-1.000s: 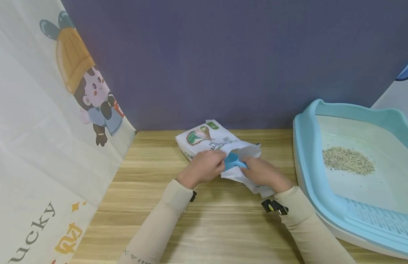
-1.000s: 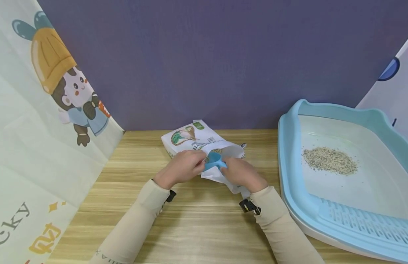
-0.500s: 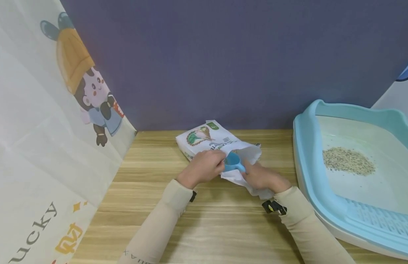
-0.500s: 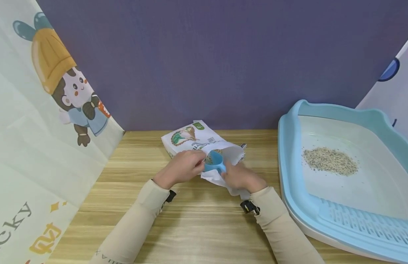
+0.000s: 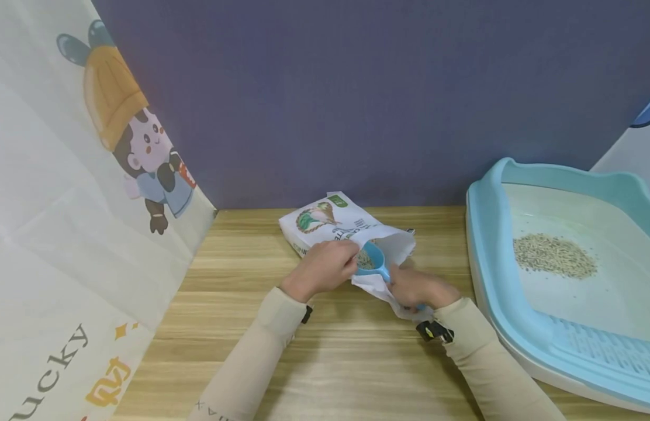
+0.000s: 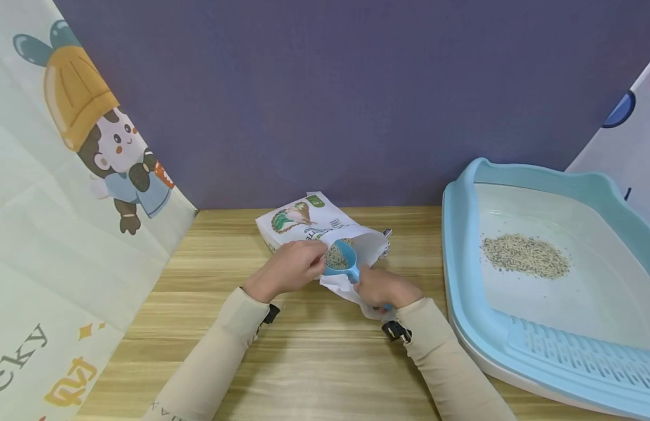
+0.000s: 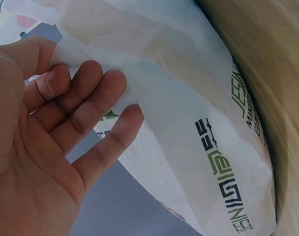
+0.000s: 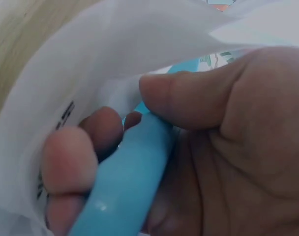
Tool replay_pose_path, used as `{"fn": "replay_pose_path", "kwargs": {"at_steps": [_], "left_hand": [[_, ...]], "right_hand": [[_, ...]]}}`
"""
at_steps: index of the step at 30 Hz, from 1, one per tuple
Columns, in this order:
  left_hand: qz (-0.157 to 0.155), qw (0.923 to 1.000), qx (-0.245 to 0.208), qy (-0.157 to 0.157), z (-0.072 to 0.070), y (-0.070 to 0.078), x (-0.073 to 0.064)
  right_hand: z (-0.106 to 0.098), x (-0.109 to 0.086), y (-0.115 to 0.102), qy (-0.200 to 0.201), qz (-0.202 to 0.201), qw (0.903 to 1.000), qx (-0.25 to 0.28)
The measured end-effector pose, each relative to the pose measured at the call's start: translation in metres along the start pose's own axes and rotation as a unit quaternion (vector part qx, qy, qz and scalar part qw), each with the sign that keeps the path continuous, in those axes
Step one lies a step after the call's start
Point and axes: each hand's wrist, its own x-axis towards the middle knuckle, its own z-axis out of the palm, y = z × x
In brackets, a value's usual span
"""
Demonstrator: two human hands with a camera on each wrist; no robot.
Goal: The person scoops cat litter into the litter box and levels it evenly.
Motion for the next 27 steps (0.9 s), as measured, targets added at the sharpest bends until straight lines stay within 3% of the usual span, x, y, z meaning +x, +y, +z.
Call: {"fn": "replay_pose_path", "kwargs": {"at_steps": [7, 13, 27], "left_hand": [[-0.003, 1.0000, 0.002, -0.002, 0.000, 0.000, 0.000], [-0.002, 1.0000, -0.001, -0.002, 0.000, 0.000, -0.001], [0.003, 1.0000, -0.002, 0.005, 0.001, -0.002, 0.000]], "right_hand": [[0.000, 0.002, -0.001, 0.005, 0.012, 0.9998, 0.014], [-0.001, 0.003, -0.001, 0.025, -0.011, 0.9996, 0.006], [-0.012, -0.008, -0.011, 0.092, -0.006, 0.9904, -0.103]]}}
